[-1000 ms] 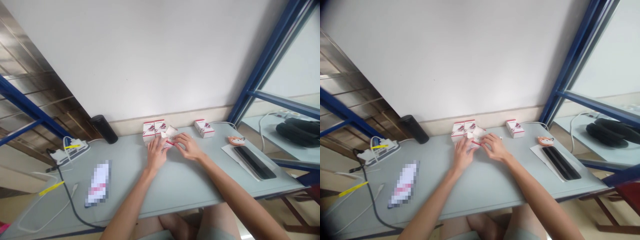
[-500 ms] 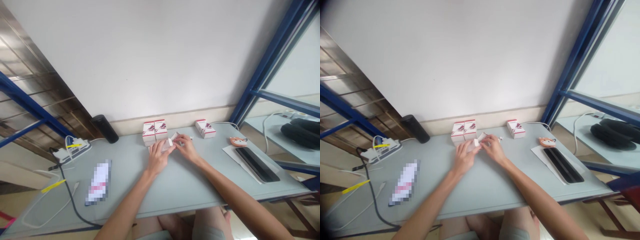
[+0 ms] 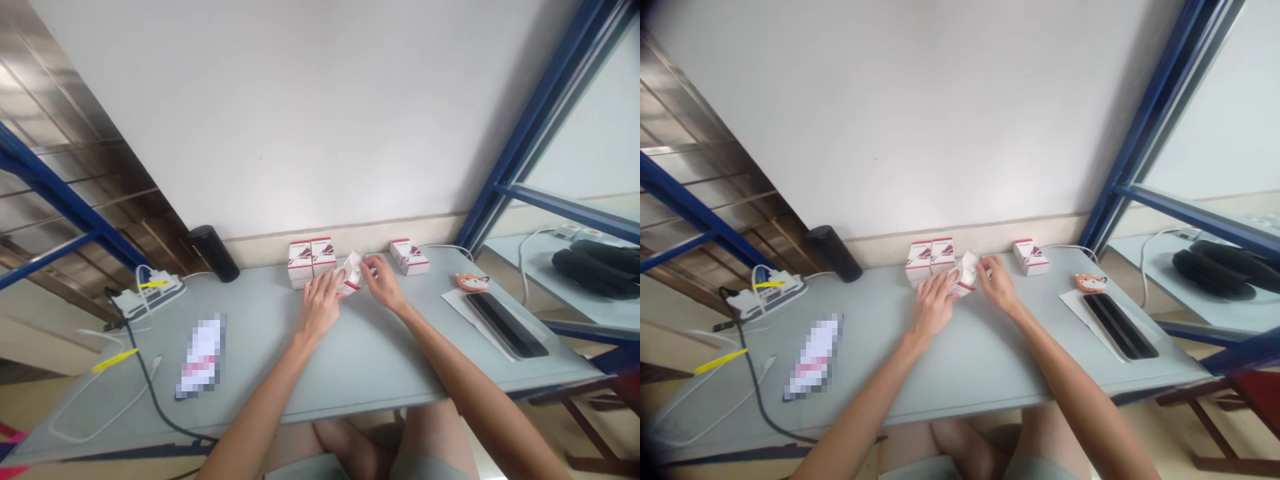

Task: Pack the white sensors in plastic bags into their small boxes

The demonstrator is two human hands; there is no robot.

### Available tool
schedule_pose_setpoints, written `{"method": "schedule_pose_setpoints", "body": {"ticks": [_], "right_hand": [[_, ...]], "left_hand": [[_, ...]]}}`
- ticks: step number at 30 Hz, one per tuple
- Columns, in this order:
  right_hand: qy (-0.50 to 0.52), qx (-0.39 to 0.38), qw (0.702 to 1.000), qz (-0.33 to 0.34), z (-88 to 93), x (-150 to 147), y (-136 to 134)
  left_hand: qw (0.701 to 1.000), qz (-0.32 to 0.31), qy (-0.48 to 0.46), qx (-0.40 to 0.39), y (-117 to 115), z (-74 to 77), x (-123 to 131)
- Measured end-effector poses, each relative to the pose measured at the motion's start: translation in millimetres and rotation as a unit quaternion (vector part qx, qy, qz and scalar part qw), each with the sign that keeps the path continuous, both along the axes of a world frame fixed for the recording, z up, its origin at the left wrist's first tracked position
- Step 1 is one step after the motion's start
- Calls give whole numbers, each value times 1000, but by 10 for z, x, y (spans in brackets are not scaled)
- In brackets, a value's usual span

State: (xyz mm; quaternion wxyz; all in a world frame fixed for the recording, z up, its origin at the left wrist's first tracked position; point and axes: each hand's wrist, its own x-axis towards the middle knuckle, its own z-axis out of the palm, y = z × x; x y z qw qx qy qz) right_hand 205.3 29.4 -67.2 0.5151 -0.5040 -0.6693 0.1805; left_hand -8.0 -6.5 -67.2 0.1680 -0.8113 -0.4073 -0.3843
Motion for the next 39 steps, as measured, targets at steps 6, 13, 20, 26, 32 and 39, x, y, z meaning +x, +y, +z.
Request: {"method": "schedule_pose_setpoints", "body": {"ticks": [6, 13, 20, 26, 32, 39], "right_hand": [[82, -7, 995, -64, -1, 118, 60], [199, -63, 968, -139, 16, 391, 148], [425, -123, 897, 14, 170, 248, 62], [400, -173, 894, 107, 214, -84, -135], [170, -55, 974, 139, 319, -125, -330], [296, -105, 945, 93, 430, 66, -272]], "left_hand": [[1000, 12, 7, 11, 15, -2, -134], [999, -9, 16, -50, -29, 70, -256], [980, -54, -178, -66, -188, 131, -59], [797, -170, -473, -335, -269, 180, 157], [603, -198, -612, -471, -247, 160, 186], [477, -286, -561, -613, -279, 146, 175]]}}
